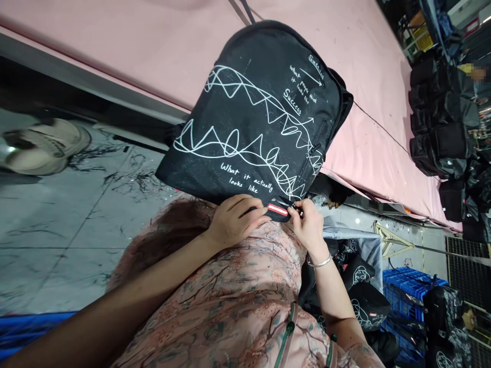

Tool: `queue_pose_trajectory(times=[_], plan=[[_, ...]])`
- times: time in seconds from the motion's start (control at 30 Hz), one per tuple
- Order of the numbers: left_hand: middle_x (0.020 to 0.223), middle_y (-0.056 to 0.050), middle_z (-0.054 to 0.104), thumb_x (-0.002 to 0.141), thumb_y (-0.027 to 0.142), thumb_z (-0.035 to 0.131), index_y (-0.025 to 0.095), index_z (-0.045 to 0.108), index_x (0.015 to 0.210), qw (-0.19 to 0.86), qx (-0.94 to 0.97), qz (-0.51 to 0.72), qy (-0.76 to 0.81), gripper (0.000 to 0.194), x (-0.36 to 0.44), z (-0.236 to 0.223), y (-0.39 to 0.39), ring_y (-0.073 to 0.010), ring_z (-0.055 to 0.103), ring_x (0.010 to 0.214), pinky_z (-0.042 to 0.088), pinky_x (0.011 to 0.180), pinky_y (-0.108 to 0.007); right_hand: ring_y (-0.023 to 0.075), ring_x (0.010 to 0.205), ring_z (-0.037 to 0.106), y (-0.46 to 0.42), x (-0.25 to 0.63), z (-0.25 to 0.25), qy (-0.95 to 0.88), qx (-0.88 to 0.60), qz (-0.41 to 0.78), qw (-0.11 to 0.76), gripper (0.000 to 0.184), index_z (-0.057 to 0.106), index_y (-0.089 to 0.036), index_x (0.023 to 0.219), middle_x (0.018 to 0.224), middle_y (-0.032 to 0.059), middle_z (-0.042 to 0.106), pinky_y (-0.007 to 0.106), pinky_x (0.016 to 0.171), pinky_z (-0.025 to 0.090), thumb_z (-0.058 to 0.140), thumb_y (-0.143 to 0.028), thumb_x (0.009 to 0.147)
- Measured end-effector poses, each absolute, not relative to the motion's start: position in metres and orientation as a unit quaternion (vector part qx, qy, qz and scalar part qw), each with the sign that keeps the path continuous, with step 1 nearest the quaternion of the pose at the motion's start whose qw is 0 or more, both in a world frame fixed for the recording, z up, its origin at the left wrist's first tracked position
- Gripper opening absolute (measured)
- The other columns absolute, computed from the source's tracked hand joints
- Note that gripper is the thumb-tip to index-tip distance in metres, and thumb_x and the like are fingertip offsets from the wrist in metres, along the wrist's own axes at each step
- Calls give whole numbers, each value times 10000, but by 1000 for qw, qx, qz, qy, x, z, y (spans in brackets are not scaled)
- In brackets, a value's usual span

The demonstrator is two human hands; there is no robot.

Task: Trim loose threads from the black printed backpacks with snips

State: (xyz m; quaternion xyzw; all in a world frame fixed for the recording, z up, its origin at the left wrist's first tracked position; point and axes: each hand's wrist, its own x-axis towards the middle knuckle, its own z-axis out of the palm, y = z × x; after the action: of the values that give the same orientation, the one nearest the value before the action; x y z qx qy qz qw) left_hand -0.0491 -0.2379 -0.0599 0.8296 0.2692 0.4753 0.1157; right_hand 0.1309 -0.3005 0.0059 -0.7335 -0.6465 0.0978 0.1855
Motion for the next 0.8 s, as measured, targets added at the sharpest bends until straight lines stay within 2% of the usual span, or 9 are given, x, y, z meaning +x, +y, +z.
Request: queue_pose_trajectory(times=[0.37, 0.8], plan=[[821, -44, 627, 764, 228, 620, 168, 581, 844, 116, 832, 471, 268, 107, -50, -62, -238, -177, 531, 814, 485, 735, -314, 150, 716, 546, -299, 131, 6, -658, -723, 105, 183, 136, 512, -185, 877, 797, 27, 573, 259, 644, 423, 475, -315, 864], [809, -46, 630, 778, 212, 598, 165, 593, 825, 110, 834, 469, 269, 67, -49, -59, -237, -175, 529, 806, 487, 729, -310, 171, 738, 558, -299, 125, 10, -663, -731, 81, 139, 157, 515, -191, 886, 819, 44, 594, 278, 666, 424, 456, -336, 870]])
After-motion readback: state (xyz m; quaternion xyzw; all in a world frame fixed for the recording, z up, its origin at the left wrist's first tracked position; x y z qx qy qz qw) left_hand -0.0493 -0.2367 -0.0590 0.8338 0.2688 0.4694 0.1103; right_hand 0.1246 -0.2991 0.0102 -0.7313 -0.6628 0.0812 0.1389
